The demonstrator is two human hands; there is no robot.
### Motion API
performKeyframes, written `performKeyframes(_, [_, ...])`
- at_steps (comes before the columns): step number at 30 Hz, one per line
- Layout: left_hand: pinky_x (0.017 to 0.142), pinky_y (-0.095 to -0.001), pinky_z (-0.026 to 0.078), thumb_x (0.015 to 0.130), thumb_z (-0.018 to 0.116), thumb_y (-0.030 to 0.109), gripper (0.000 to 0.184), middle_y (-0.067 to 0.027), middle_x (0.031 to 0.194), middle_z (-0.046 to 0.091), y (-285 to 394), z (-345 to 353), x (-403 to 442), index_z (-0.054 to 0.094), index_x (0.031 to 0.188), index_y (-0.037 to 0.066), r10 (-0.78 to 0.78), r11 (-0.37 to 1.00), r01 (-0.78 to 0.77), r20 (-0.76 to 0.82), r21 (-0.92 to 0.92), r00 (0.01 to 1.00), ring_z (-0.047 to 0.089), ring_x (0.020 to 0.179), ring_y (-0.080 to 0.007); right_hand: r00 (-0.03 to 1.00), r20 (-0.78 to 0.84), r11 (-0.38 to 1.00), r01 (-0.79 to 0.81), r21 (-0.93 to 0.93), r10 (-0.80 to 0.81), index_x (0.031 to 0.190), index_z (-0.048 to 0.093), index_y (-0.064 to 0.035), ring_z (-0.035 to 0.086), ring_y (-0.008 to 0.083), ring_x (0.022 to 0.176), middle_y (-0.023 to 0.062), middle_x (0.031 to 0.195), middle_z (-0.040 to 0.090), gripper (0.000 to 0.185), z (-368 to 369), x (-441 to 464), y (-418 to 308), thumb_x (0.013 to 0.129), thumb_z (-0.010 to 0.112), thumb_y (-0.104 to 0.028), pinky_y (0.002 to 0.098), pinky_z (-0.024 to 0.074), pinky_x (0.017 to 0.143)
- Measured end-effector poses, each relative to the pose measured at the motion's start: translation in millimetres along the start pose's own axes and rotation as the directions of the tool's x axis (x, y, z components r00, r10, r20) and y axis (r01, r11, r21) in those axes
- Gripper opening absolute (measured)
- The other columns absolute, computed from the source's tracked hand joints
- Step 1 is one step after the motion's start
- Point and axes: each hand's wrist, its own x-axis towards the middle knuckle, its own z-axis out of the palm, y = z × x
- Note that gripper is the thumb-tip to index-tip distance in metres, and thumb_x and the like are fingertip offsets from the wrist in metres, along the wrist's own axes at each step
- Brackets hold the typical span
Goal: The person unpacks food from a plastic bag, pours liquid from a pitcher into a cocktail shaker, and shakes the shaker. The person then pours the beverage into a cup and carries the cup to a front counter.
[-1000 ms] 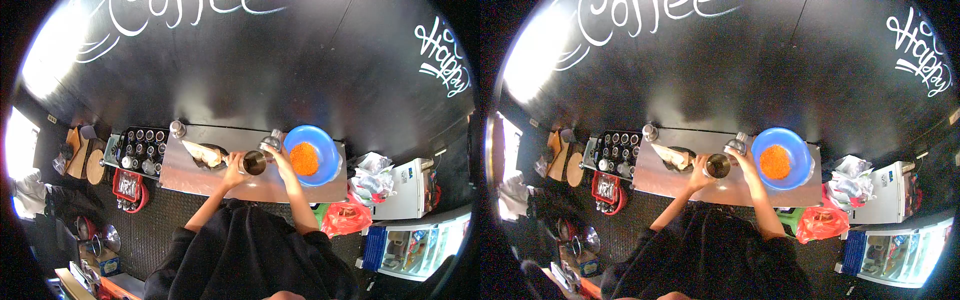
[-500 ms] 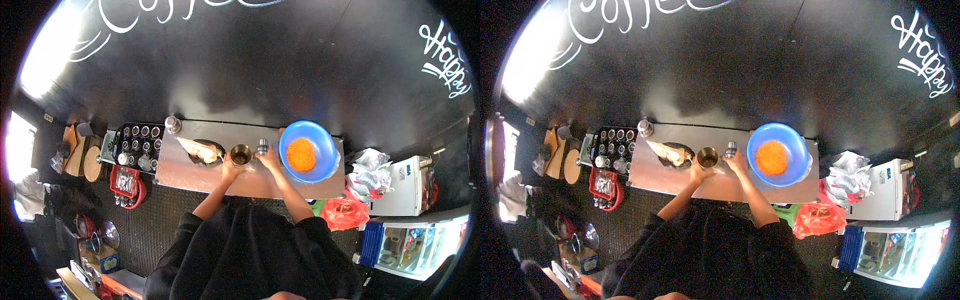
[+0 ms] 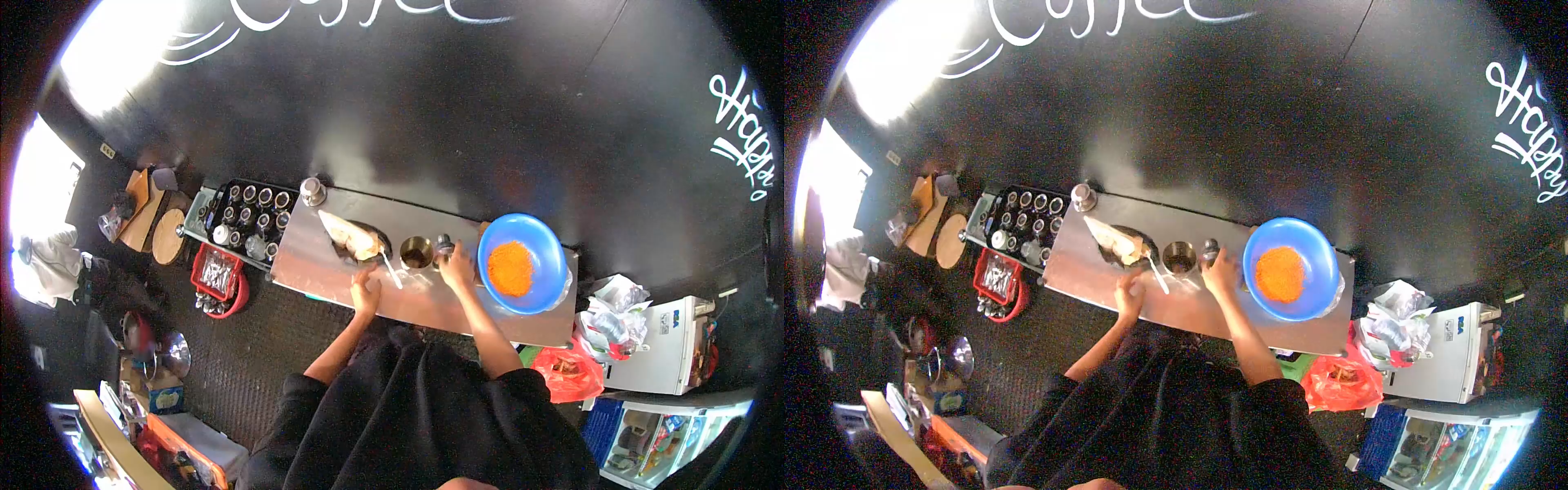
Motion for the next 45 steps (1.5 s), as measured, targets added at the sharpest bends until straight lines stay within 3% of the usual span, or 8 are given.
performKeyframes(4, [0.076, -0.0340, 0.052, 0.071, 0.062, -0.001, 0.036, -0.0077, 0.102, 0.063, -4.2, -27.4, 13.1, 0.064, 0.106, 0.010, -0.058, 0.998, 0.059, -0.138, 0.010, 0.989, 0.056, 0.097, -0.0251, 0.943, -0.331, 0.868, 0.189, 0.459, -0.029, 0.096, 0.058, -0.0021, 0.059, 0.0315, 0.089, 0.0175, 0.093, 0.062, 0.022, -76.0, 2.3, -32.0, 0.082, 0.061, -0.018, 0.0422, 0.0447, 0.077])
performKeyframes(9, [0.067, -0.0322, 0.053, 0.070, 0.062, -0.001, 0.025, -0.0054, 0.095, 0.064, 0.6, -67.2, 58.2, 0.065, 0.093, 0.009, -0.074, 0.992, 0.099, -0.272, 0.079, 0.960, 0.055, 0.086, -0.0220, 0.914, -0.375, 0.624, 0.384, 0.680, -0.153, 0.084, 0.059, -0.0057, 0.055, 0.0170, 0.052, 0.0070, 0.062, 0.059, 0.008, -111.4, -13.6, -100.3, 0.076, 0.063, -0.006, 0.0303, 0.0418, 0.049])
performKeyframes(13, [0.066, -0.0320, 0.051, 0.068, 0.061, 0.000, 0.024, -0.0046, 0.088, 0.063, -3.0, -77.5, 86.5, 0.063, 0.091, 0.008, -0.041, 0.999, 0.047, -0.307, 0.014, 0.951, 0.055, 0.083, -0.0220, 0.845, 0.093, 0.738, 0.400, 0.544, -0.527, 0.094, 0.061, 0.0005, 0.065, 0.0319, 0.079, 0.0212, 0.091, 0.064, 0.017, -75.6, -26.2, -148.6, 0.080, 0.053, -0.006, 0.0397, 0.0510, 0.066])
performKeyframes(19, [0.075, -0.0352, 0.046, 0.064, 0.063, 0.001, 0.034, -0.0078, 0.091, 0.062, -24.3, -65.1, 93.6, 0.061, 0.097, 0.006, -0.021, 0.999, 0.027, -0.247, 0.023, 0.969, 0.056, 0.084, -0.0238, 0.671, 0.676, 0.946, 0.294, 0.136, -0.305, 0.100, 0.055, 0.0087, 0.056, 0.0449, 0.095, 0.0346, 0.114, 0.048, 0.026, 14.1, -41.6, -143.1, 0.079, 0.050, -0.006, 0.0469, 0.0497, 0.078])
performKeyframes(25, [0.082, -0.0375, 0.046, 0.063, 0.068, 0.004, 0.053, -0.0110, 0.096, 0.059, -55.2, -53.1, 79.9, 0.056, 0.115, 0.007, -0.177, 0.983, 0.180, -0.075, 0.045, 0.981, 0.055, 0.091, -0.0263, 0.929, 0.230, 0.957, 0.277, 0.083, -0.289, 0.110, 0.051, 0.0030, 0.054, 0.0406, 0.098, 0.0255, 0.125, 0.041, 0.035, 51.8, -78.9, -110.3, 0.078, 0.056, -0.008, 0.0471, 0.0495, 0.078])
performKeyframes(35, [0.088, -0.0418, 0.042, 0.065, 0.069, 0.003, 0.074, -0.0146, 0.103, 0.053, -31.6, -62.7, 83.3, 0.042, 0.133, 0.013, -0.275, 0.961, 0.271, -0.128, -0.048, 0.953, 0.051, 0.097, -0.0315, 0.949, 0.221, 0.965, 0.184, 0.188, -0.224, 0.094, 0.060, -0.0004, 0.058, 0.0324, 0.089, 0.0155, 0.095, 0.057, 0.019, 58.9, -87.9, -104.4, 0.077, 0.056, -0.007, 0.0408, 0.0496, 0.073])
performKeyframes(41, [0.093, -0.0448, 0.035, 0.069, 0.070, 0.009, 0.061, -0.0133, 0.109, 0.051, 69.2, -99.7, 106.4, 0.051, 0.126, 0.017, 0.229, 0.962, -0.167, -0.309, 0.215, 0.923, 0.045, 0.107, -0.0314, 0.973, -0.020, 0.930, 0.227, 0.289, -0.231, 0.089, 0.062, -0.0022, 0.061, 0.0322, 0.080, 0.0164, 0.085, 0.061, 0.013, 23.2, -86.7, -111.2, 0.077, 0.056, -0.003, 0.0400, 0.0483, 0.072])
performKeyframes(45, [0.096, -0.0418, 0.031, 0.063, 0.076, 0.022, 0.036, -0.0025, 0.109, 0.055, 84.0, -110.2, 133.3, 0.069, 0.098, 0.016, 0.468, 0.855, -0.493, 0.172, 0.160, 0.867, 0.045, 0.109, -0.0255, 0.961, -0.204, 0.835, 0.265, 0.483, -0.187, 0.093, 0.062, -0.0003, 0.063, 0.0333, 0.078, 0.0180, 0.087, 0.063, 0.017, -38.7, -95.8, -120.0, 0.078, 0.053, 0.002, 0.0381, 0.0508, 0.068])
